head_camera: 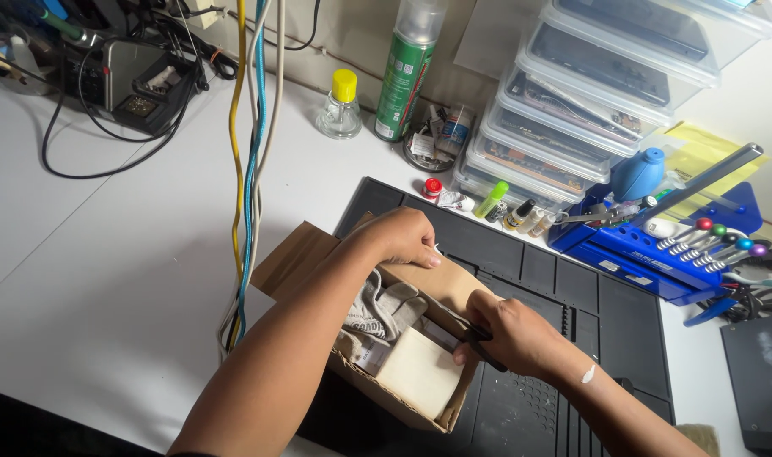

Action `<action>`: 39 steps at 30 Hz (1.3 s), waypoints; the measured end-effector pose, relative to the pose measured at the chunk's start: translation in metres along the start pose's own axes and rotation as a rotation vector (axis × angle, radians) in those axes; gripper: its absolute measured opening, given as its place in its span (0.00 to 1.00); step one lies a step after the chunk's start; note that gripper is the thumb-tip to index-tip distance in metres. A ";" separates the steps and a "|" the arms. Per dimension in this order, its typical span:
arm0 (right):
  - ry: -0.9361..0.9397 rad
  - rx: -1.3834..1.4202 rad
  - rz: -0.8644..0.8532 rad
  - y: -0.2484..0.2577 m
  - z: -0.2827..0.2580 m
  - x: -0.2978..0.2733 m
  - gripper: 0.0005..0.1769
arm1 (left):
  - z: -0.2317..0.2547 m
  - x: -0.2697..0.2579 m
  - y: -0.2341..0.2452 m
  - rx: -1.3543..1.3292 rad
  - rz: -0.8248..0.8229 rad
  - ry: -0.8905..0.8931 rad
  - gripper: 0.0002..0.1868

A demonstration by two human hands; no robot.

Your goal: Cutting pieces of cardboard from a box with scissors and carrying items through the house.

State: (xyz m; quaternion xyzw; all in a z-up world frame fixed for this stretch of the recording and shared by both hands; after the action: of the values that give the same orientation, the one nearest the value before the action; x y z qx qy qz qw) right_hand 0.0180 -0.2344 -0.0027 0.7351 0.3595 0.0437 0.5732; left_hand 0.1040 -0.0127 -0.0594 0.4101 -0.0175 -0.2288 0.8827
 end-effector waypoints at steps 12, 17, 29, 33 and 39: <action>-0.132 -0.012 -0.044 0.019 -0.033 0.003 0.46 | 0.003 0.000 0.001 -0.034 0.014 -0.042 0.18; -0.124 -0.047 -0.052 0.016 -0.034 0.010 0.44 | 0.000 0.003 0.001 -0.036 0.029 -0.041 0.19; -0.070 -0.034 -0.008 0.020 -0.035 0.011 0.41 | 0.003 0.002 0.005 -0.009 0.042 -0.049 0.19; -0.132 -0.091 -0.040 0.024 -0.050 0.014 0.45 | 0.011 -0.001 0.007 -0.002 0.057 -0.024 0.18; -0.140 -0.070 -0.048 0.023 -0.051 0.019 0.44 | 0.015 -0.007 0.011 0.010 0.060 0.027 0.18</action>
State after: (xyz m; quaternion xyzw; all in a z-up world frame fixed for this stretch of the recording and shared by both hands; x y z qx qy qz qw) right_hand 0.0186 -0.1844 0.0279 0.7071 0.3345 -0.0092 0.6230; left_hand 0.0991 -0.0146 -0.0405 0.4167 -0.0191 -0.1965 0.8874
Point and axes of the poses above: each hand's wrist, its own x-axis towards the middle knuckle, its own y-axis out of the back of the hand, z = x × y, the point moved 3 cm from there along x, towards the middle knuckle, and after that the axes turned 3 degrees about -z, right-handed, at the moved point
